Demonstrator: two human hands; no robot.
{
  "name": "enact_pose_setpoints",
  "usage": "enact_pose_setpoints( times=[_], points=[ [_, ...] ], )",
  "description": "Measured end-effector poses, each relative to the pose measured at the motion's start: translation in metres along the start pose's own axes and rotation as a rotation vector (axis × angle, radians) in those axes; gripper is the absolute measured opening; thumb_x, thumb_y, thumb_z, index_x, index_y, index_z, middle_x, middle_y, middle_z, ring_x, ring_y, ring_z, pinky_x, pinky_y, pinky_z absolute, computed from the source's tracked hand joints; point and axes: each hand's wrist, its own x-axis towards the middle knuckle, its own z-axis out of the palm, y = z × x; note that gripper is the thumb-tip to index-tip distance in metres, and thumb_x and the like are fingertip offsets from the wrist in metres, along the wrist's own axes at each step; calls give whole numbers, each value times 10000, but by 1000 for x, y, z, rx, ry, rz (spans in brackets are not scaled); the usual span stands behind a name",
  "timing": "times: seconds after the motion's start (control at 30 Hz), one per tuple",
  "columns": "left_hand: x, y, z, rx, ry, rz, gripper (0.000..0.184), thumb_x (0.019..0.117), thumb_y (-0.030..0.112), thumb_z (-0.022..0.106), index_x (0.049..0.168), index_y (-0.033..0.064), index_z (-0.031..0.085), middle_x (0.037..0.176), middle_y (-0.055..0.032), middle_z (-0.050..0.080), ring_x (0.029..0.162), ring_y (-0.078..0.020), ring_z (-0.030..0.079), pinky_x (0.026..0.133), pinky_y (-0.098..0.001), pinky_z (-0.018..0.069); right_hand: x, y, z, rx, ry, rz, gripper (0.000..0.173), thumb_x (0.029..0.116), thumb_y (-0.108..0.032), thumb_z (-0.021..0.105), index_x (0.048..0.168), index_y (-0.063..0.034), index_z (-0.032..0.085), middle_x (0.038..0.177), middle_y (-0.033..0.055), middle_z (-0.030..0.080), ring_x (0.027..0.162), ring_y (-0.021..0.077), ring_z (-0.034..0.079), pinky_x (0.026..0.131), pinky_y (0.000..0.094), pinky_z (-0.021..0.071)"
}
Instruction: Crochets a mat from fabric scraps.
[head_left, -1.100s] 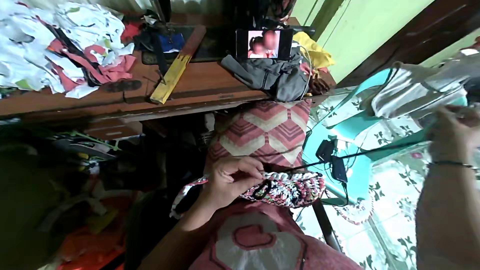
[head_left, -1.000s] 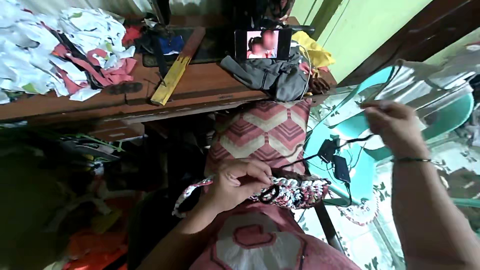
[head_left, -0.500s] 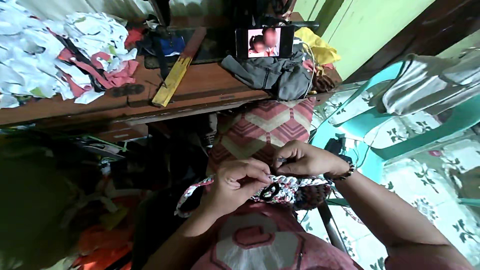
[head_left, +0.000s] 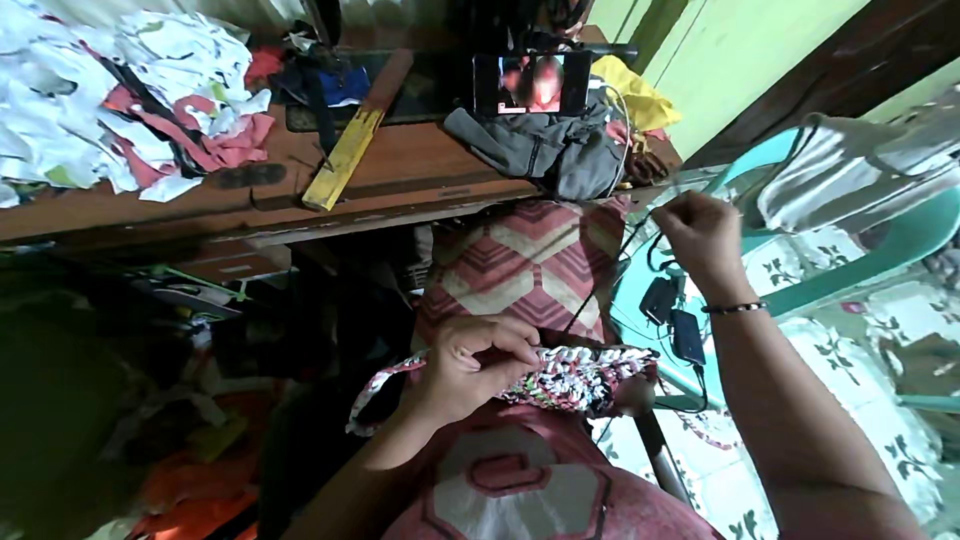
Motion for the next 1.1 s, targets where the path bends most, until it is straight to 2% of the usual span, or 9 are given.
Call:
enact_pose_setpoints(
  times=[0.07, 0.13, 0.2, 0.3, 0.4, 0.5, 0.7, 0.93, 1.1],
  points=[
    [1, -2, 1, -12, 36, -25, 65, 901, 4, 747, 962, 22, 733, 1073, -54, 738, 974, -75, 701, 847, -225, 598, -6, -8, 6, -35, -173, -27, 171, 965, -145, 685, 1033, 11, 692, 735, 124, 616, 584, 196, 537, 556, 425, 478],
    [2, -3, 1, 0, 78, -47, 72, 887, -6, 756, 956, 6, 739, 1062, -65, 741, 972, -94, 707, 854, -246, 607, -14, -16, 12, 134, -332, -63, 224, 979, -189, 680, 1180, -95, 656, 710, 28, 602, 514, 101, 494, 451, 276, 428],
    [2, -4, 1, 33, 119, -73, 75, 880, 1, 764, 952, 9, 742, 1055, -56, 740, 964, -92, 707, 844, -246, 609, -18, -36, 20, 438, -532, -49, 304, 1018, -319, 601, 1292, -189, 614, 812, -54, 659, 558, -8, 534, 470, 152, 447],
    [5, -4, 1, 61, 165, -95, 90, 863, -13, 773, 939, 14, 735, 1025, -35, 733, 931, -85, 704, 827, -251, 615, -22, -62, 28, 627, -809, -158, 488, 925, -551, 672, 1236, -175, 698, 868, -92, 687, 642, -39, 563, 539, 143, 472],
    [8, -4, 4, 84, 204, -128, 149, 847, -7, 789, 973, 28, 717, 1000, -20, 724, 920, -91, 703, 834, -262, 617, -26, -85, 28, 562, -944, -300, 449, 814, -402, 830, 1135, -101, 740, 962, -56, 747, 803, 1, 683, 683, 185, 594],
    [11, -1, 4, 137, 238, -179, 250, 827, 3, 806, 1057, 12, 708, 1010, -33, 748, 949, -110, 721, 879, -290, 615, -31, -93, 33, 497, -928, -376, 238, 836, -221, 821, 1003, -67, 749, 881, -54, 731, 799, -17, 676, 700, 166, 587],
    [13, 5, -19, 306, 114, -434, 195, 949, 240, 725, 1046, 78, 775, 979, 21, 737, 917, -44, 693, 834, -227, 590, -31, -75, 37, 549, -853, -273, 110, 900, -185, 758, 888, -83, 720, 744, -80, 673, 651, -38, 600, 591, 136, 509],
    [29, 12, -16, 168, 81, -537, 96, 918, 138, 750, 980, 71, 721, 909, -1, 724, 856, -76, 689, 804, -263, 589, -27, -70, 38, 640, -767, -198, 54, 899, -153, 747, 893, -102, 732, 728, -77, 674, 597, -34, 581, 536, 134, 489],
    [73, 22, -16, 416, 65, -361, 118, 911, 65, 748, 1008, 44, 684, 847, -8, 715, 715, -52, 672, 659, -224, 585, -16, -68, 39, 759, -573, -104, 38, 925, -142, 682, 926, -150, 720, 779, -91, 690, 636, -29, 598, 578, 158, 514]
  ],
)
